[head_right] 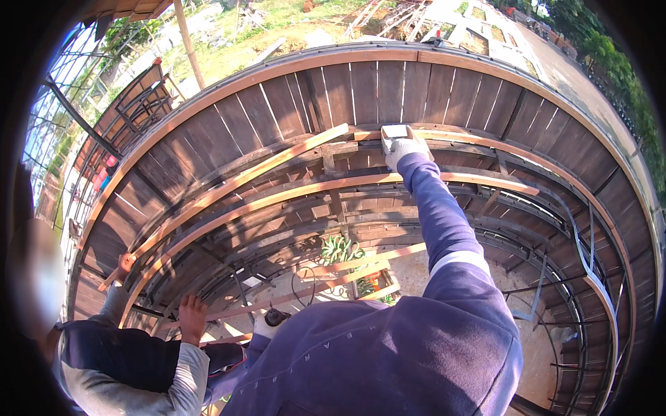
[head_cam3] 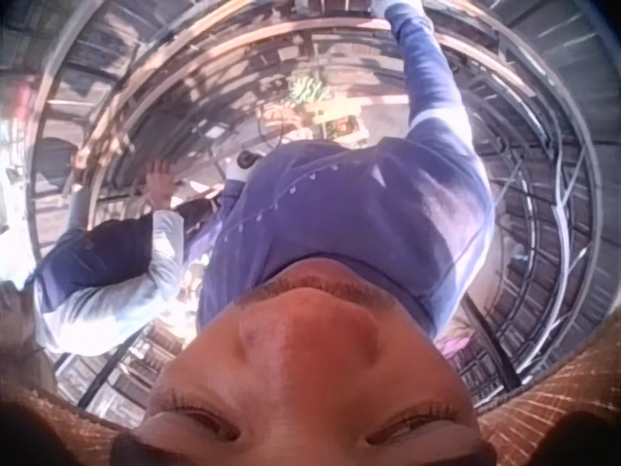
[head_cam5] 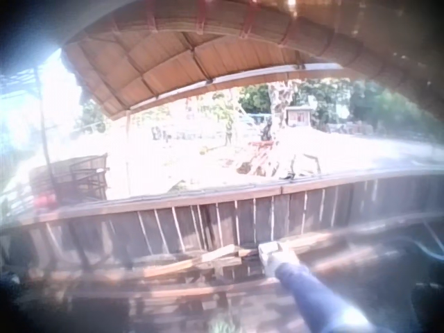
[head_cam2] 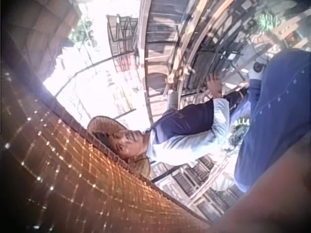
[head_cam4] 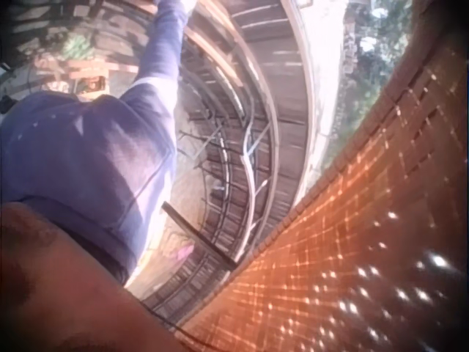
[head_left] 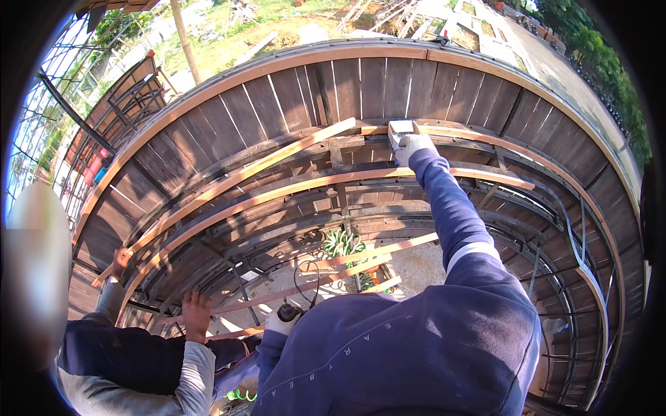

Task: The person secures curved wooden slats onto a metal frame using a power drill and screws, while another person assists by holding the wood in place.

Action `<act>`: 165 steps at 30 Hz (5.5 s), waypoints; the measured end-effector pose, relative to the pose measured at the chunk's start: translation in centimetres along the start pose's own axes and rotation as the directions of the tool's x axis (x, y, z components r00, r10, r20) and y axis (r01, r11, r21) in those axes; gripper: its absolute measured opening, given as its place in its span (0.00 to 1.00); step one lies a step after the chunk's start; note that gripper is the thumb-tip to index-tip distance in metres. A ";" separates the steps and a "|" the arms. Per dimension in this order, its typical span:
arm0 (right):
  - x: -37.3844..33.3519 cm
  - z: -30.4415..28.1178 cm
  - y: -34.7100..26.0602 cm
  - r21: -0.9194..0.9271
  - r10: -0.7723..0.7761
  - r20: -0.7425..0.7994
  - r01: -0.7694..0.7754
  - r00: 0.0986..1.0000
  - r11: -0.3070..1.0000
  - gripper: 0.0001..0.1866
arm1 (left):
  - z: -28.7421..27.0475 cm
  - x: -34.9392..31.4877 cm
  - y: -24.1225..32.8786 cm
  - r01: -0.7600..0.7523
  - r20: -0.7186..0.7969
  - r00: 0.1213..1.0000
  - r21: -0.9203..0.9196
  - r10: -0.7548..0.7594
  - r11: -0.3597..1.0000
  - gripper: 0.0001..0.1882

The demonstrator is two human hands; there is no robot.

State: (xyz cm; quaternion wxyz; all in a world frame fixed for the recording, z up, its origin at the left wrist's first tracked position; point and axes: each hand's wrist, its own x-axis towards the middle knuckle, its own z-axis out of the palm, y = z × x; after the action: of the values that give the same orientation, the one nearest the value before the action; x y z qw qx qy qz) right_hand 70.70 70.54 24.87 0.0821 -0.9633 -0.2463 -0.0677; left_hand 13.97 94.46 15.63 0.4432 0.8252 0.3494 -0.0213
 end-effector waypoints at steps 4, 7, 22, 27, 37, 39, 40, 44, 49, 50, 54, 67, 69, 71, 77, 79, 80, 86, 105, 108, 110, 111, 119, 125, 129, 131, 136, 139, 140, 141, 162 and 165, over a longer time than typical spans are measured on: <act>4.4 -2.3 2.5 0.066 0.091 0.006 -0.091 0.996 0.994 0.14 | -0.2 0.1 0.8 -0.019 0.006 1.000 -0.005 0.019 1.000 0.16; 8.1 0.7 2.8 -0.163 0.052 0.210 -0.017 0.976 0.986 0.16 | -0.5 0.2 0.7 0.001 0.025 1.000 0.019 -0.002 1.000 0.16; 10.7 0.3 -2.1 -0.244 0.045 0.488 0.087 0.872 0.966 0.20 | -1.2 -0.2 1.6 0.154 -0.035 0.987 -0.038 -0.156 0.987 0.22; 11.1 1.5 -0.8 -0.249 0.059 0.432 0.056 0.900 0.967 0.18 | -0.6 1.2 0.9 0.105 -0.021 0.994 0.060 -0.104 0.993 0.23; 9.7 0.1 0.4 -0.198 0.100 0.464 -0.006 0.880 0.980 0.19 | 1.5 3.9 -5.7 0.069 0.008 0.998 -0.068 -0.069 0.995 0.22; 9.4 -0.5 -2.6 -0.191 0.081 0.420 0.001 0.904 0.982 0.19 | -2.0 -0.3 2.8 0.124 -0.021 0.992 0.100 -0.123 0.987 0.15; 8.9 -0.8 -2.4 -0.184 0.099 0.421 -0.022 0.902 0.983 0.19 | -2.7 0.1 2.9 0.122 -0.024 0.993 0.142 -0.120 0.982 0.15; 6.4 -2.4 -1.0 -0.097 0.167 0.399 -0.140 0.902 0.985 0.19 | -6.7 5.5 1.3 0.006 -0.043 0.999 0.343 0.009 0.939 0.13; 5.2 -5.6 -1.0 -0.027 0.210 0.363 -0.215 0.908 0.976 0.20 | -13.9 9.1 -1.8 -0.025 -0.144 0.977 0.646 0.154 0.763 0.12; 5.3 -5.1 -0.2 -0.030 0.190 0.348 -0.192 0.918 0.981 0.20 | -15.5 9.7 -2.4 -0.025 -0.147 0.972 0.709 0.182 0.704 0.12; 5.0 -5.4 -0.2 0.053 0.157 0.309 -0.182 0.938 0.982 0.21 | -21.5 9.5 -5.8 0.010 -0.145 0.956 0.883 0.253 0.468 0.12; 0.0 -3.6 -2.7 0.980 0.187 0.180 -0.193 0.966 0.055 0.11 | -4.0 6.6 -11.1 -0.151 0.054 0.988 0.461 0.142 0.875 0.18; -4.3 -3.3 -5.9 0.945 0.064 0.159 -0.133 0.985 -0.298 0.12 | 1.5 6.2 -13.8 -0.182 0.096 0.983 0.320 0.159 0.930 0.22; -9.1 -4.4 -9.2 0.879 -0.155 0.164 -0.216 0.974 -0.425 0.16 | -0.7 2.5 -2.7 -0.146 0.001 0.989 0.026 0.147 0.989 0.17; -21.5 -4.3 -19.7 0.841 -0.469 0.021 -0.269 0.883 -0.469 0.20 | -3.3 0.1 7.1 -0.260 0.046 0.965 0.010 0.259 0.966 0.12; -24.4 -5.2 -21.4 0.831 -0.559 0.029 -0.330 0.829 -0.448 0.23 | -4.5 -1.2 10.8 -0.324 0.053 0.945 0.008 0.323 0.946 0.13; -25.5 -5.0 -22.2 0.830 -0.595 -0.032 -0.310 0.803 -0.463 0.25 | -4.6 -1.5 11.6 -0.338 0.055 0.940 0.004 0.337 0.941 0.14; -28.5 -5.7 -23.7 0.911 -0.667 -0.112 -0.193 0.736 -0.366 0.33 | -4.0 -3.9 14.0 -0.401 0.059 0.915 0.022 0.399 0.916 0.17; -32.4 -5.0 -20.7 0.910 -0.752 -0.015 -0.303 0.659 -0.283 0.20 | -1.1 -6.7 11.9 -0.306 0.148 0.943 0.020 0.299 0.952 0.23; -33.1 -3.8 -20.5 0.880 -0.766 0.027 -0.379 0.643 -0.287 0.25 | -1.5 -7.2 12.8 -0.347 0.096 0.934 0.009 0.344 0.938 0.21; -33.5 -2.4 -20.4 0.867 -0.757 -0.029 -0.360 0.653 -0.344 0.28 | -1.4 -6.8 12.6 -0.346 0.088 0.935 0.002 0.344 0.938 0.21; -33.8 -1.9 -20.3 0.857 -0.743 -0.069 -0.341 0.666 -0.386 0.29 | -1.4 -6.6 12.6 -0.347 0.086 0.934 -0.001 0.345 0.938 0.21; -34.0 -6.2 -18.9 0.860 -0.687 -0.112 0.417 0.718 0.296 0.41 | -3.2 -2.7 10.9 -0.320 0.049 0.935 -0.313 0.352 0.894 0.08; -34.4 -3.9 -18.4 0.721 -0.633 -0.194 0.547 0.749 0.426 0.45 | -5.9 2.7 12.5 0.001 0.096 0.979 -0.887 0.182 0.462 0.10; -32.5 -8.4 -19.9 0.460 -0.653 -0.315 0.713 0.689 0.529 0.46 | -6.7 6.2 14.9 0.204 0.241 0.953 -0.959 0.183 0.198 0.10; -33.1 -7.8 -21.2 0.356 -0.556 -0.399 0.682 0.729 0.639 0.44 | -6.0 8.5 15.7 0.227 0.269 0.949 -0.944 0.162 0.239 0.11; -32.5 -5.7 -22.8 0.322 -0.379 -0.455 0.546 0.806 0.773 0.38 | -5.2 9.9 18.7 0.347 0.383 0.913 -0.910 0.138 0.229 0.15; -32.2 -5.6 -23.6 0.388 -0.307 -0.449 0.493 0.839 0.778 0.38 | -4.5 12.0 19.4 0.399 0.439 0.885 -0.887 0.154 0.233 0.13; -31.9 -4.9 -23.9 0.404 -0.276 -0.481 0.490 0.832 0.772 0.39 | -4.7 12.0 19.9 0.411 0.458 0.871 -0.878 0.179 0.245 0.14; -31.8 -4.5 -24.1 0.420 -0.244 -0.512 0.488 0.824 0.765 0.40 | -4.5 12.3 20.4 0.427 0.474 0.863 -0.870 0.176 0.247 0.14; -25.6 -0.5 -18.0 0.952 0.257 0.107 -0.025 0.961 -0.304 0.42 | -4.4 40.1 20.8 -0.403 -0.041 0.783 0.726 0.621 0.557 0.43; -23.3 1.1 -17.2 0.934 0.244 0.196 -0.105 0.950 -0.342 0.43 | -4.9 43.6 20.9 -0.373 0.059 0.796 0.832 0.602 0.412 0.45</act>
State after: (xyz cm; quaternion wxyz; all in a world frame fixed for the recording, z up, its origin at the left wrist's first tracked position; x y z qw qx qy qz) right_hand 42.15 74.85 21.92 0.8433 -0.5195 -0.0449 0.1305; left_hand 57.97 114.82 18.56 -0.0459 0.9929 0.0940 0.0567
